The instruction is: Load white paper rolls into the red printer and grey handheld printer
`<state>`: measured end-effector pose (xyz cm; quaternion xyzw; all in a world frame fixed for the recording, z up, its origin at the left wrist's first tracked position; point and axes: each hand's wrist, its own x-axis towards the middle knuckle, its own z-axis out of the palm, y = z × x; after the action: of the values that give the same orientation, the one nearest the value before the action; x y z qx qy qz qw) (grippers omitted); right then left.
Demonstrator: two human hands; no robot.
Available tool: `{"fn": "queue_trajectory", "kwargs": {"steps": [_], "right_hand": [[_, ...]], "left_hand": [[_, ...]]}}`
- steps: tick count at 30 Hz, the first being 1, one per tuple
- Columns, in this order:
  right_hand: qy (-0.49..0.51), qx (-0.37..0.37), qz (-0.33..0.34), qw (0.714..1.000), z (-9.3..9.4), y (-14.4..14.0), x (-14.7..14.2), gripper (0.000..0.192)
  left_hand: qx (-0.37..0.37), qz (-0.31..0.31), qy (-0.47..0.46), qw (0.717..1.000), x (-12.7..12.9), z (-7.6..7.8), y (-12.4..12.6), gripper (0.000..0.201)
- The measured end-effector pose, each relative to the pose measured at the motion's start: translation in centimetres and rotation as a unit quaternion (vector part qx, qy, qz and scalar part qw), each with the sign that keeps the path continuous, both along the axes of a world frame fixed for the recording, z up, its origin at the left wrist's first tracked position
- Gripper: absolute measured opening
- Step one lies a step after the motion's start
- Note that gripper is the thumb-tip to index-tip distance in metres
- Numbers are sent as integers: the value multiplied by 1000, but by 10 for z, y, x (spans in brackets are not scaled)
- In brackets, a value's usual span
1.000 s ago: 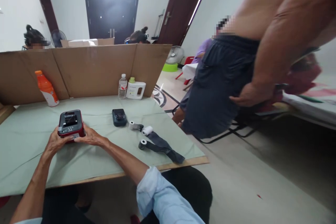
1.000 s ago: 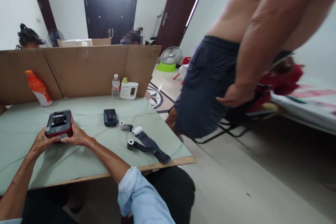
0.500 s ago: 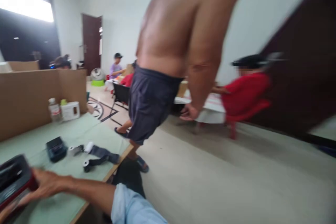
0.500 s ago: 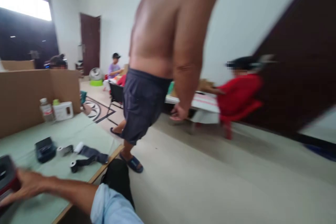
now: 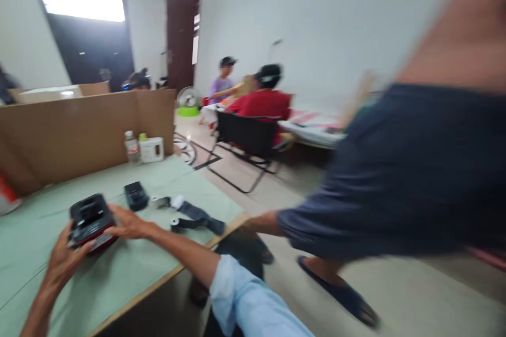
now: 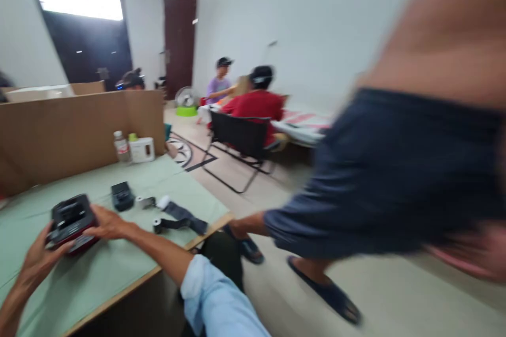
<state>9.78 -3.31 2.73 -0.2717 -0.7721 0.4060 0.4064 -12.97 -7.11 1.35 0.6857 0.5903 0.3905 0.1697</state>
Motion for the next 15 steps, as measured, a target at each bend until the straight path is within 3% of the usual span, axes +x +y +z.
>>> {"fn": "queue_trajectory", "kwargs": {"steps": [3, 8, 15], "right_hand": [[9, 7, 12, 1000, -21, 1, -3, 72], [-13, 6, 22, 1000, -38, 2, -2, 81], [-50, 6, -3, 999, -43, 9, -1, 88]], "left_hand": [[-5, 53, -16, 998, -23, -2, -28, 93], [12, 69, 25, 997, -15, -15, -28, 90], [-16, 17, 22, 999, -31, -5, -30, 85]]}}
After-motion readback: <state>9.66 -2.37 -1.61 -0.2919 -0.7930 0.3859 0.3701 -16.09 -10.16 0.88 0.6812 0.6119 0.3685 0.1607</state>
